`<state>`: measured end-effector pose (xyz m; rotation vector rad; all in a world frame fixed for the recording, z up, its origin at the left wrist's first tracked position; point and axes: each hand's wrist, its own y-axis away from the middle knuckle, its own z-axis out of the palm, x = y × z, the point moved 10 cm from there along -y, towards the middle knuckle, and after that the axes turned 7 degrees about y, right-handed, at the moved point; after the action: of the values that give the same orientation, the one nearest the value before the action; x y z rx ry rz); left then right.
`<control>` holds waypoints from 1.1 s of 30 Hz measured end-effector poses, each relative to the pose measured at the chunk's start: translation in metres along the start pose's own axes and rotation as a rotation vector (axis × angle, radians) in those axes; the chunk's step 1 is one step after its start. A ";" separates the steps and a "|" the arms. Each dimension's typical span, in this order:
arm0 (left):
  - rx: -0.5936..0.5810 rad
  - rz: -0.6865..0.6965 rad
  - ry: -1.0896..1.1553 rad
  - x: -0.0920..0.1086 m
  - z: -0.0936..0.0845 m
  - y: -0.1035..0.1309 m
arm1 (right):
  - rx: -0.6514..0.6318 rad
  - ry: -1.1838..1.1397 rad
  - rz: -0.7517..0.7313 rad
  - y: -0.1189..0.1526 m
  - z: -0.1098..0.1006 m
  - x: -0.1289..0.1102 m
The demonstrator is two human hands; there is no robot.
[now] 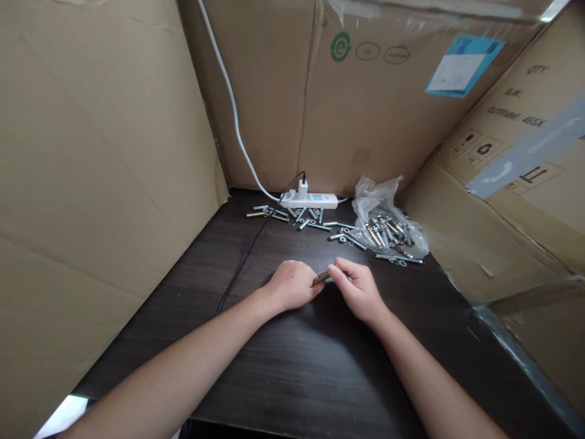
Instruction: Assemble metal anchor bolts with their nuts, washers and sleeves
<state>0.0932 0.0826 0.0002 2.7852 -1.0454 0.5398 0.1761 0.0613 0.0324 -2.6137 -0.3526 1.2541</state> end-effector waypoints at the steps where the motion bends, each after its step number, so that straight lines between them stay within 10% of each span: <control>1: -0.003 -0.014 0.006 -0.001 0.000 0.000 | 0.005 0.003 0.006 0.000 0.000 0.001; 33: -0.039 0.029 -0.034 0.004 0.003 0.001 | -0.048 0.008 0.080 0.000 0.006 0.009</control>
<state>0.0959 0.0785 -0.0013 2.7586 -1.0931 0.4716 0.1770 0.0643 0.0220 -2.6970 -0.2823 1.2755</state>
